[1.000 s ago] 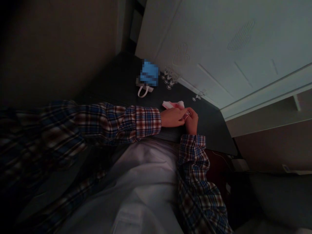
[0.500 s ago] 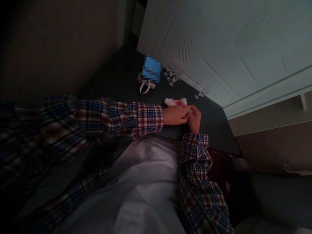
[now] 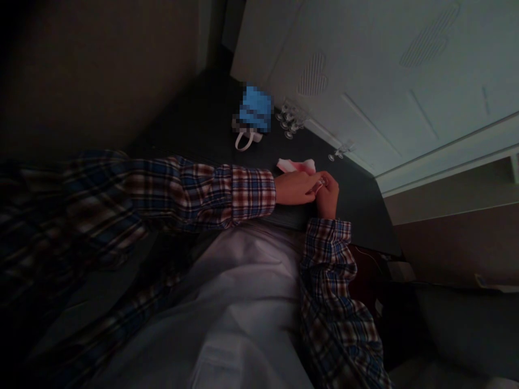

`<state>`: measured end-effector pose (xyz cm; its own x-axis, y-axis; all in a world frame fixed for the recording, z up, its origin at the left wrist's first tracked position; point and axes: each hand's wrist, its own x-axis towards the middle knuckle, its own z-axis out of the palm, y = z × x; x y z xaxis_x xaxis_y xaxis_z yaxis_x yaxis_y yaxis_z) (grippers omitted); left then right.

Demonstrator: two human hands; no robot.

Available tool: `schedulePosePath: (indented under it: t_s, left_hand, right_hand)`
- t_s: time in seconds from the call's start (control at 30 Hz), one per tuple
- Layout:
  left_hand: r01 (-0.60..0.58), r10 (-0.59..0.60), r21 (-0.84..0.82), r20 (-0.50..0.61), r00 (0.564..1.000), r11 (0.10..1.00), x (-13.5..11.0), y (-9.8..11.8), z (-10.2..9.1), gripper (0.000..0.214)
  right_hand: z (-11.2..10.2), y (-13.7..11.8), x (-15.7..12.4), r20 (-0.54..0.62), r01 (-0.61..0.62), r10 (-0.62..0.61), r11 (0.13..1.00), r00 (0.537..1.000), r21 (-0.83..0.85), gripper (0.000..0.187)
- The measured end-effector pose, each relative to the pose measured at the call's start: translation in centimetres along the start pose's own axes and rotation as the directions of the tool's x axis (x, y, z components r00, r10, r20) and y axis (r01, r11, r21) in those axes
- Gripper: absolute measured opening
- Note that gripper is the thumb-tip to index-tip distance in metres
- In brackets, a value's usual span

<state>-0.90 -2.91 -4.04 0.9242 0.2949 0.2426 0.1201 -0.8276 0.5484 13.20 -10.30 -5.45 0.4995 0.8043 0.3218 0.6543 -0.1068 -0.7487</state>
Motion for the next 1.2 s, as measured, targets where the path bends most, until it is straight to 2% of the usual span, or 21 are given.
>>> schedulePosePath:
  t_s: [0.43,0.77,1.2]
  left_hand:
    - [0.012,-0.013,0.003,0.020,1.000,1.000,-0.21,0.17,-0.24,0.046]
    - [0.013,-0.013,-0.007,0.013,1.000,1.000,-0.12,0.21,-0.16,0.045]
    - [0.012,-0.012,0.011,0.016,1.000,1.000,-0.16,0.20,-0.08,0.047]
  right_hand:
    - [-0.07,0.05,-0.08,-0.012,0.033,-0.033,0.998,0.999,-0.057,0.021]
    - [0.02,0.14,0.04,0.010,0.029,-0.028,0.999,1.000,-0.033,0.027]
    - [-0.06,0.53,-0.05,-0.001,0.029,-0.029,0.999,1.000,-0.028,0.022]
